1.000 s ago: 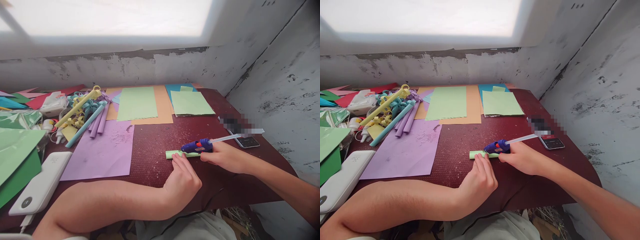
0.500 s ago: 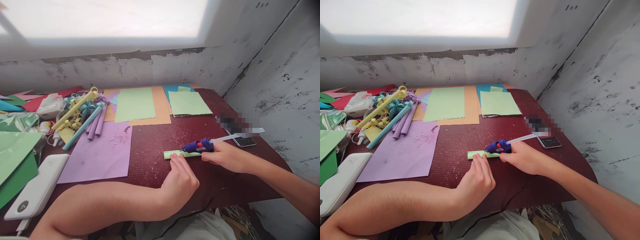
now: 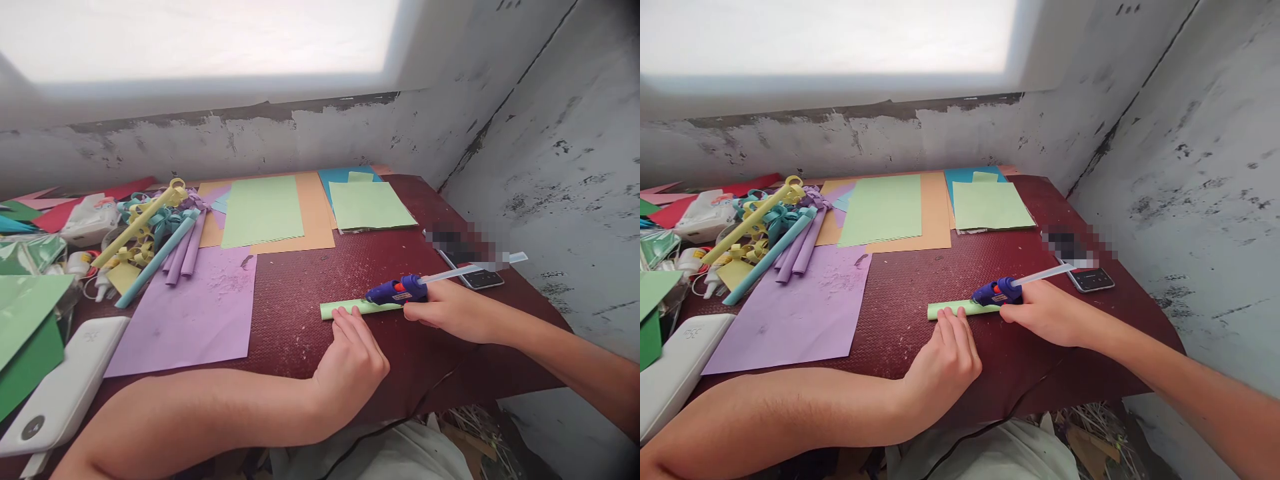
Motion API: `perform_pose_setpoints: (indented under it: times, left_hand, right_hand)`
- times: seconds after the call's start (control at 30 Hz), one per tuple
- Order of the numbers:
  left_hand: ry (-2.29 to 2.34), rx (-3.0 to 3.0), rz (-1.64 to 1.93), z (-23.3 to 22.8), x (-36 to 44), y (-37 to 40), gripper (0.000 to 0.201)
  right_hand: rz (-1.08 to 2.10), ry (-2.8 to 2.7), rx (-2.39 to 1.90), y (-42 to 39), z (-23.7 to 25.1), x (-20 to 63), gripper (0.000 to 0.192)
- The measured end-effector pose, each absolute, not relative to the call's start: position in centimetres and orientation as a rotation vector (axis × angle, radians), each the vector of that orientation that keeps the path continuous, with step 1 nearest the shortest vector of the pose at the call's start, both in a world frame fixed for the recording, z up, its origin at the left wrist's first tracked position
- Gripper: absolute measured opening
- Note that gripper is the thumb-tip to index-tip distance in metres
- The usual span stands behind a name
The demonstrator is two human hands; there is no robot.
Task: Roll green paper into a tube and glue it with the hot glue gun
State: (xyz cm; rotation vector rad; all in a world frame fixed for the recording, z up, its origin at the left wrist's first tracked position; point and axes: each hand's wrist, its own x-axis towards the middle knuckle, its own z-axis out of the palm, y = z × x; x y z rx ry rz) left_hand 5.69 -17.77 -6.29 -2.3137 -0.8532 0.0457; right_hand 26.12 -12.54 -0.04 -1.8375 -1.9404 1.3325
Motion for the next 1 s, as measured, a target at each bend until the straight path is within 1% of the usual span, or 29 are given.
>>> perform_pose_setpoints:
  times: [0.53,0.8,1.0]
  left_hand:
    - [-0.810,-2.296,0.087,-6.3,5.7,-17.7,0.045]
    - [-0.823,-2.319,0.067,-6.3,5.6,-17.6,0.043]
    - [-0.811,-2.292,0.079,-6.4,5.6,-17.6,0.044]
  right_hand:
    - [1.328,-1.907,-1.898,-12.7,0.3,27.4,0.027]
    - [1.325,-1.902,-1.928,-12.7,0.4,27.7,0.028]
    - [1.326,-1.907,-1.906,-12.7,0.2,28.2,0.024]
